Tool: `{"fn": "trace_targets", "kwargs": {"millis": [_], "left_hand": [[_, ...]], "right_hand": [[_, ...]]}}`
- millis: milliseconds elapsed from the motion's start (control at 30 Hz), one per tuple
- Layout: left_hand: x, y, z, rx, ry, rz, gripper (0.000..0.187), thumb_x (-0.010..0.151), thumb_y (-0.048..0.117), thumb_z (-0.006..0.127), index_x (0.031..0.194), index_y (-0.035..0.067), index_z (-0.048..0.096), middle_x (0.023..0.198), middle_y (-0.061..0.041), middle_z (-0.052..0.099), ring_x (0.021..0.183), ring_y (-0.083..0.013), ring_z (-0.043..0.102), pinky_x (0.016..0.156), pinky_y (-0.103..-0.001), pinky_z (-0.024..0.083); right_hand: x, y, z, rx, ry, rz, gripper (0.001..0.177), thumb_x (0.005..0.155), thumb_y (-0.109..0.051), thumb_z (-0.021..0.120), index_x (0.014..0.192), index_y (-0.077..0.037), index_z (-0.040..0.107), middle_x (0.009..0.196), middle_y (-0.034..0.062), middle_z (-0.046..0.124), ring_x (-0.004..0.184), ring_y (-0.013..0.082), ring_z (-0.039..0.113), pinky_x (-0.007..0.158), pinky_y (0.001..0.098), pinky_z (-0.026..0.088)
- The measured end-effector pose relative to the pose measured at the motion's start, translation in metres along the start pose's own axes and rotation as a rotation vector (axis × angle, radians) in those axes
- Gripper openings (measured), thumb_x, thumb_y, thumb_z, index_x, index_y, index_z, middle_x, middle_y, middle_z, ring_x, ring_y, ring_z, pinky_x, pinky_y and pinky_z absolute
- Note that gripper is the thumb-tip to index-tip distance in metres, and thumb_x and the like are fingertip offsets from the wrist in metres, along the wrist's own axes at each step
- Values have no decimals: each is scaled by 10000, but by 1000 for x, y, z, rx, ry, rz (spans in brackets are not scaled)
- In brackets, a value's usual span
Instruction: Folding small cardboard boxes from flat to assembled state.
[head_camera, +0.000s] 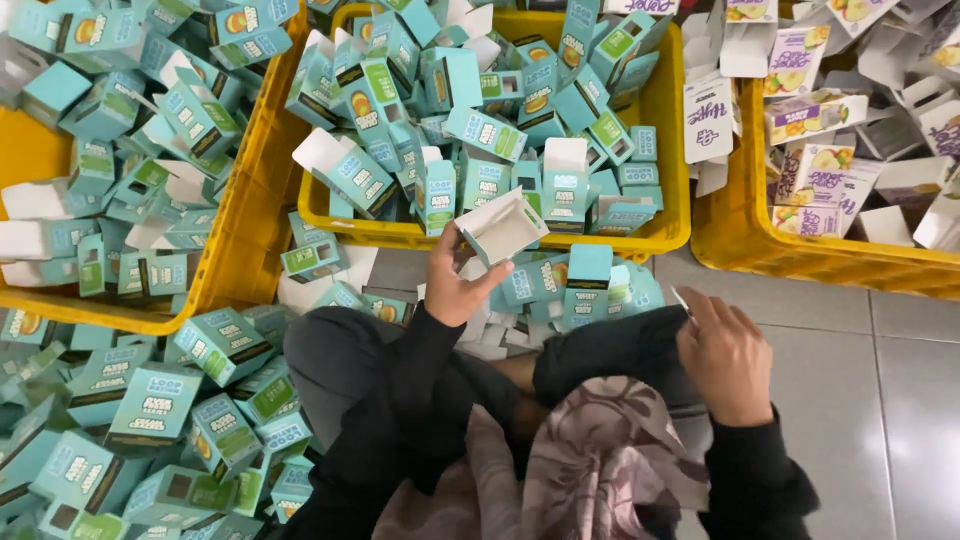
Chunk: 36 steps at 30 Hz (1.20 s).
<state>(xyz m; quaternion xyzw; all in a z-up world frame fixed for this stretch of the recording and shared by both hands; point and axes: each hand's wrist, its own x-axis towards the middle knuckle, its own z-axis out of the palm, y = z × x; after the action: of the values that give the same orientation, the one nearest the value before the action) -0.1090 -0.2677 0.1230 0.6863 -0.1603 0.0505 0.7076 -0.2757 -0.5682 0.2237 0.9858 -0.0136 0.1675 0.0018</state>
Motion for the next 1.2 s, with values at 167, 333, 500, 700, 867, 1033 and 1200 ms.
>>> {"fn": "trace_targets", "kwargs": {"millis": [167,333,500,700,867,1033,1200], "left_hand": [[-17,-19,4,-56,21,-26,710,722,200,964,1306,31,597,1177,-189,690,1140,-313,680,910,-492,590],[-29,-43,-2,-98,20,-76,778,692,158,961,1358,34,577,1218,-177,681,1151,-334,664,912,-498,587],[-32,-42,-7,-123,-22,-128,762,701,161,963,1351,51,580,1215,-176,676,1139,-339,652,902,-528,589],[-37,-50,-16,-106,-45,-175,702,749,186,946,1324,48,568,1209,-191,670,1129,-347,656,866,-532,622],[-41,-20,-17,-130,-57,-214,649,764,118,883,1314,47,546,1207,-176,673,1104,-306,676,824,-430,634],[-50,-14,-18,-199,-94,-243,604,768,31,817,1298,22,528,1168,-176,667,1025,-277,707,854,-385,632],[-61,-26,-7,-91,-53,-223,673,721,40,930,1312,37,608,1200,-182,672,1223,-387,594,875,-595,613]], "right_hand": [[-46,18,65,20,-416,28,260,804,-254,763,1054,-322,786,835,-52,782,781,250,770,702,372,622],[-61,33,71,222,-548,158,377,769,-217,849,1131,-309,796,861,1,823,864,265,791,741,379,639],[-54,40,76,271,-369,278,776,667,-236,930,1379,-219,620,980,91,695,899,385,748,792,516,628],[-66,26,53,-90,-195,85,655,830,-608,705,1348,-208,725,1393,131,584,1359,376,573,982,506,568],[-86,36,55,20,-270,40,666,818,-438,756,1441,-237,632,1342,109,640,1225,344,633,876,463,602],[-71,32,34,60,-318,-66,524,829,-324,768,1330,-203,676,1187,51,682,970,228,696,794,340,620],[-20,-14,-2,315,87,-148,516,839,-273,867,1337,-216,742,1097,33,586,926,284,714,759,347,608]]}}
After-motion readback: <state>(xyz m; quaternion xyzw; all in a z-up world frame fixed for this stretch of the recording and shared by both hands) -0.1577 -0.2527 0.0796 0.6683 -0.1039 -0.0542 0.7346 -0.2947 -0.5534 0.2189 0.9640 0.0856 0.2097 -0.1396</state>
